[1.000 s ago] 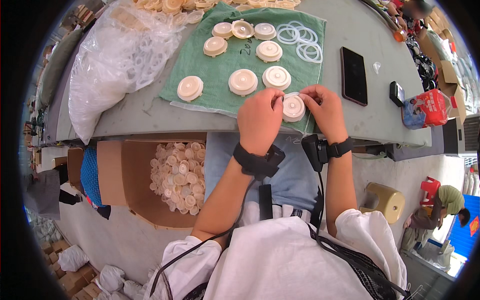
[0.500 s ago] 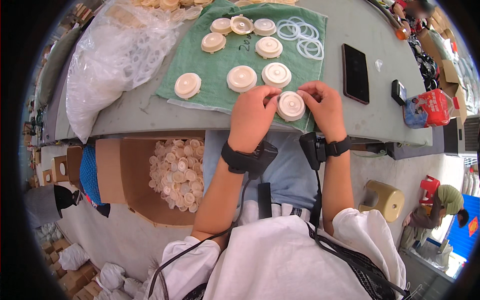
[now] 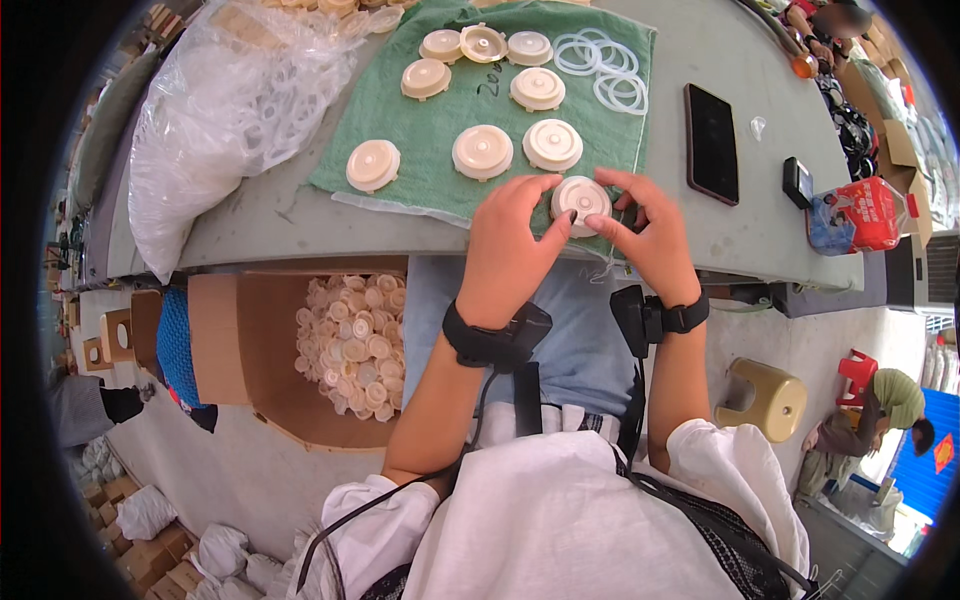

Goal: Assembling plastic parts by manually inserting white sealing rings into circular beige bases.

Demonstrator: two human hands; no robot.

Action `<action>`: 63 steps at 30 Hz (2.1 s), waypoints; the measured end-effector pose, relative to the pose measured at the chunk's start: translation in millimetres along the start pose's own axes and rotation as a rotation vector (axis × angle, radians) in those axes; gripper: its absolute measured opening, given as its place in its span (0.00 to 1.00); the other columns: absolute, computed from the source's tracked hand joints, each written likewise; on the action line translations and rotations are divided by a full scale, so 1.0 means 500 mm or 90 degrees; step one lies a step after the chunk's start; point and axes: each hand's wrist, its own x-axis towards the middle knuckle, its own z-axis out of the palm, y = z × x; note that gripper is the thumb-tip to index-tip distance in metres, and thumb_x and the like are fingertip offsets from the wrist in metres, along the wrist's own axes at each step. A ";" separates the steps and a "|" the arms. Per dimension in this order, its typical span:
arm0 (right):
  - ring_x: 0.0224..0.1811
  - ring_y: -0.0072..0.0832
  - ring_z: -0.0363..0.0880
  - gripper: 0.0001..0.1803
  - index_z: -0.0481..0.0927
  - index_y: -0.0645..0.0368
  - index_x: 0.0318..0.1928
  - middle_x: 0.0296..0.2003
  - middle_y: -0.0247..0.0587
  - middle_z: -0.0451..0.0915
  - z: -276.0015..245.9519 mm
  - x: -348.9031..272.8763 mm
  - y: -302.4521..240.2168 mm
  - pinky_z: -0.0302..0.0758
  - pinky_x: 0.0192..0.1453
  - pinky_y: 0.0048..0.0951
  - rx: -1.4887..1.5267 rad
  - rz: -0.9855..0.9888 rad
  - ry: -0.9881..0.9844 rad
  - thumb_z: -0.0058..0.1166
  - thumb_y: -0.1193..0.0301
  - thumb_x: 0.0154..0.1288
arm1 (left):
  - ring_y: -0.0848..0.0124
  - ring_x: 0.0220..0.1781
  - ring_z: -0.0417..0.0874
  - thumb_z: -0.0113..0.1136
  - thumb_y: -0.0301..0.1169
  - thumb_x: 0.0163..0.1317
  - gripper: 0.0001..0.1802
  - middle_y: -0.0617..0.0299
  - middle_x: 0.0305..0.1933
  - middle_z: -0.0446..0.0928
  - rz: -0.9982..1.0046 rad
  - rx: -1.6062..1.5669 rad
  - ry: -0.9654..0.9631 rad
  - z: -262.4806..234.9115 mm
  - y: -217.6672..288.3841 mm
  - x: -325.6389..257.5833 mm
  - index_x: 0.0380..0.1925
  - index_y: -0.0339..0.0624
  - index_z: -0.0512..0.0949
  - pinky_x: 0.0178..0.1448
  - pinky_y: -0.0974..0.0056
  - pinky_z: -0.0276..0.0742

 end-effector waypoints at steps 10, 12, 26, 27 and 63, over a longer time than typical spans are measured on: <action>0.40 0.31 0.72 0.28 0.77 0.57 0.48 0.43 0.37 0.76 0.000 -0.002 -0.001 0.72 0.44 0.29 -0.060 -0.057 -0.034 0.70 0.70 0.42 | 0.58 0.55 0.71 0.64 0.35 0.51 0.22 0.59 0.53 0.72 0.079 0.191 -0.006 -0.003 -0.014 -0.015 0.47 0.44 0.76 0.56 0.55 0.64; 0.40 0.31 0.72 0.29 0.77 0.57 0.48 0.43 0.38 0.76 -0.002 0.000 -0.007 0.72 0.44 0.29 -0.084 -0.059 -0.041 0.70 0.70 0.41 | 0.59 0.53 0.71 0.65 0.35 0.49 0.23 0.60 0.51 0.72 0.086 0.197 -0.008 -0.005 -0.017 -0.013 0.47 0.45 0.76 0.54 0.56 0.64; 0.37 0.27 0.70 0.34 0.76 0.54 0.53 0.41 0.34 0.76 0.011 -0.008 -0.001 0.70 0.45 0.27 -0.005 -0.013 -0.013 0.70 0.75 0.39 | 0.65 0.50 0.72 0.64 0.36 0.51 0.21 0.63 0.46 0.74 0.104 0.229 0.035 -0.009 -0.014 -0.013 0.47 0.44 0.76 0.51 0.58 0.63; 0.37 0.27 0.70 0.34 0.76 0.54 0.53 0.41 0.34 0.76 0.010 -0.010 -0.006 0.70 0.45 0.27 -0.005 -0.013 -0.015 0.70 0.75 0.39 | 0.66 0.46 0.75 0.64 0.32 0.52 0.19 0.61 0.44 0.77 0.051 0.097 0.026 -0.011 -0.010 -0.011 0.45 0.42 0.77 0.49 0.61 0.66; 0.54 0.35 0.72 0.41 0.68 0.57 0.60 0.57 0.40 0.73 0.043 0.042 -0.055 0.69 0.57 0.33 0.015 -0.176 -0.011 0.71 0.71 0.42 | 0.78 0.45 0.76 0.55 0.28 0.64 0.19 0.58 0.46 0.76 -0.093 -0.256 0.122 -0.086 -0.036 0.000 0.54 0.34 0.68 0.48 0.70 0.73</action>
